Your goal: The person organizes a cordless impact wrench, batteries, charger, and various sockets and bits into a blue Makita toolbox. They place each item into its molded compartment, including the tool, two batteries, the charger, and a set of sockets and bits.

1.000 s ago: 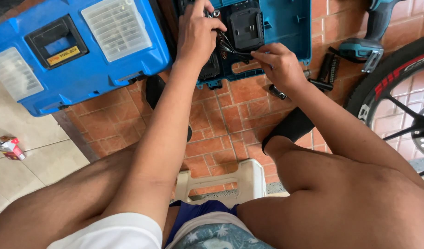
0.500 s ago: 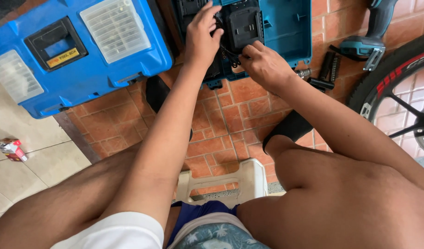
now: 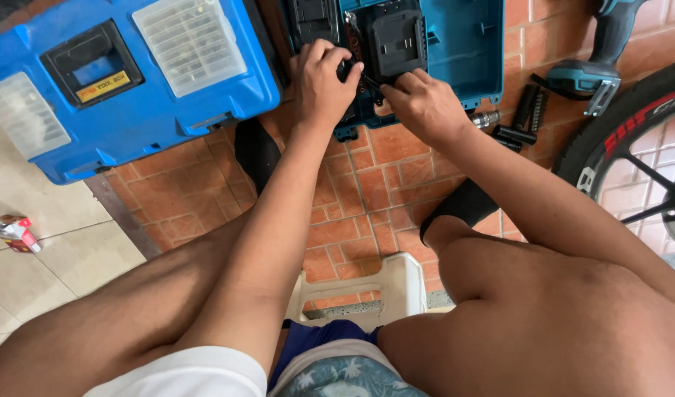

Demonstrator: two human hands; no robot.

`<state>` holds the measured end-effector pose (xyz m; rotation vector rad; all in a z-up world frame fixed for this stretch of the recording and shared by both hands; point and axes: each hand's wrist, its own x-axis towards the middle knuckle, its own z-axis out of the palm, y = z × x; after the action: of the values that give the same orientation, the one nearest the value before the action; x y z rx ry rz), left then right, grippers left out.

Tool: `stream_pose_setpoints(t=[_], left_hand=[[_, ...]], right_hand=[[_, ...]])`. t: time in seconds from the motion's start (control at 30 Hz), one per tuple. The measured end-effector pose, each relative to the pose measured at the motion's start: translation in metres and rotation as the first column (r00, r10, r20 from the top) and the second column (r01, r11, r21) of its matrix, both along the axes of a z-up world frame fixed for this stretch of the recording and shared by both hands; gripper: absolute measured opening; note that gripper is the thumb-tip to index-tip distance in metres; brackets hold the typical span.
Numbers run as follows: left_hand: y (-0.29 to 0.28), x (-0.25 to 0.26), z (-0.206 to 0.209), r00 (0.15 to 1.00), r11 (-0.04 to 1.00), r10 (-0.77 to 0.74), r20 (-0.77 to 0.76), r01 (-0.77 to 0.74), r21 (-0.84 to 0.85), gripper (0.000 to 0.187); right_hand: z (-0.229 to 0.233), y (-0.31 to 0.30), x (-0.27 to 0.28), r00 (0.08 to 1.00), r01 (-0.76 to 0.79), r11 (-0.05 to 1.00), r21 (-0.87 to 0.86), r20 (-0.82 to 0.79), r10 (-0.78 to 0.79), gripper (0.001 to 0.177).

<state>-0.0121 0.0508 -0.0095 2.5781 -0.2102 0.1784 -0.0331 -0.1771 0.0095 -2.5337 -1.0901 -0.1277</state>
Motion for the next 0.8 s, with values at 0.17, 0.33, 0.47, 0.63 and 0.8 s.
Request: stream_pose_setpoints(t=[0.17,0.33,0.47,0.63,0.8], left_hand=[[-0.006,-0.004,0.003,0.999,0.998,-0.039,-0.020,0.040,0.043,0.017],[-0.002,-0.006,0.005,0.987,0.990,-0.105,-0.124,0.116,0.081,0.031],[-0.001,0.000,-0.005,0.995,0.989,-0.096,-0.016,0.098,0.109,0.024],[-0.002,0.012,-0.015,0.994,0.990,-0.070,-0.082,0.079,0.118,0.028],[-0.007,0.008,-0.025,0.996,0.998,0.000,-0.089,-0.005,-0.058,0.030]], right_hand=[[0.006,0.001,0.002,0.991,-0.028,0.998,0.057,-0.128,0.035,0.017],[-0.007,-0.003,-0.001,0.974,0.013,0.993,0.114,-0.226,0.013,0.010],[0.001,-0.003,-0.002,0.986,-0.013,0.992,0.122,-0.166,0.033,0.009],[-0.004,0.000,-0.004,0.997,-0.031,0.996,0.082,-0.069,0.036,0.014],[-0.018,0.006,-0.006,0.997,-0.074,0.995,-0.074,-0.026,0.072,0.030]])
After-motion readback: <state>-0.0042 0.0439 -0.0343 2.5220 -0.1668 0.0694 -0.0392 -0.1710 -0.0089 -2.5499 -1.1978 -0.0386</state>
